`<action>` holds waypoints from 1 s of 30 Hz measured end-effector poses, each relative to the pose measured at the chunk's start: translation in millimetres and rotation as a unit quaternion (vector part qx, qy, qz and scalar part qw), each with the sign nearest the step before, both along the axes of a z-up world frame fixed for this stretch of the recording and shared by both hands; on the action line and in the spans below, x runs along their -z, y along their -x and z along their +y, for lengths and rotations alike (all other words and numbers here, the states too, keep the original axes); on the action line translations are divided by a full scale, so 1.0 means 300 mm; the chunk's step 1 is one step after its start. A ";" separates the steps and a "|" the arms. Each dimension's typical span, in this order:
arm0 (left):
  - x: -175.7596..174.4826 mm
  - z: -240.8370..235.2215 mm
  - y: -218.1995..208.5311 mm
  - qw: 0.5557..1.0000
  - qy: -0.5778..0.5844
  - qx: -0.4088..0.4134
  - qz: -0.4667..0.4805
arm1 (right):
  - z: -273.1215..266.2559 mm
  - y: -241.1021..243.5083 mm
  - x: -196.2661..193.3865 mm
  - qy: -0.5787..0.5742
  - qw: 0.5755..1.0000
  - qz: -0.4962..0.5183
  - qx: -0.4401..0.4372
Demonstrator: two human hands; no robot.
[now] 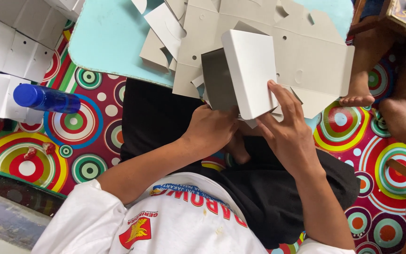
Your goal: The person sits on a colorful mat and folds flat white cardboard pieces into small rectangular boxes. They fold the side flaps, tuck tabs into slots, and press the edges to form the box shape. The person handles multiple boxes one at a time, stacking completed ones nearby.
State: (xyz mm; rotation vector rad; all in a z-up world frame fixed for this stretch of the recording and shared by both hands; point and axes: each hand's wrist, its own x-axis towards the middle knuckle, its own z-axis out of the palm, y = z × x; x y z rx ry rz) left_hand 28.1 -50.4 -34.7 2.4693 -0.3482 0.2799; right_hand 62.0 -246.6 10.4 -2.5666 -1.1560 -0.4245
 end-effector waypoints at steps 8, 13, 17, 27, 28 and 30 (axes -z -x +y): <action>0.029 0.009 -0.007 0.996 -0.057 0.043 -0.051 | 0.016 0.010 -0.058 0.034 0.999 0.008 0.009; 0.032 -0.087 0.031 0.981 0.069 -0.172 -0.047 | 0.008 -0.008 -0.052 0.063 0.998 0.023 0.012; 0.061 -0.086 0.023 0.980 0.044 -0.175 -0.079 | 0.009 -0.026 -0.027 0.065 0.998 0.011 0.009; 0.169 -0.054 -0.008 0.959 -0.083 -0.169 -0.211 | -0.064 -0.072 0.238 -0.232 0.972 0.000 -0.037; 0.190 -0.043 -0.012 0.960 -0.113 -0.151 -0.208 | -0.060 -0.078 0.258 -0.297 0.954 -0.004 -0.048; 0.198 -0.024 -0.024 0.959 -0.132 -0.133 -0.212 | -0.043 -0.078 0.284 -0.325 0.945 -0.007 -0.040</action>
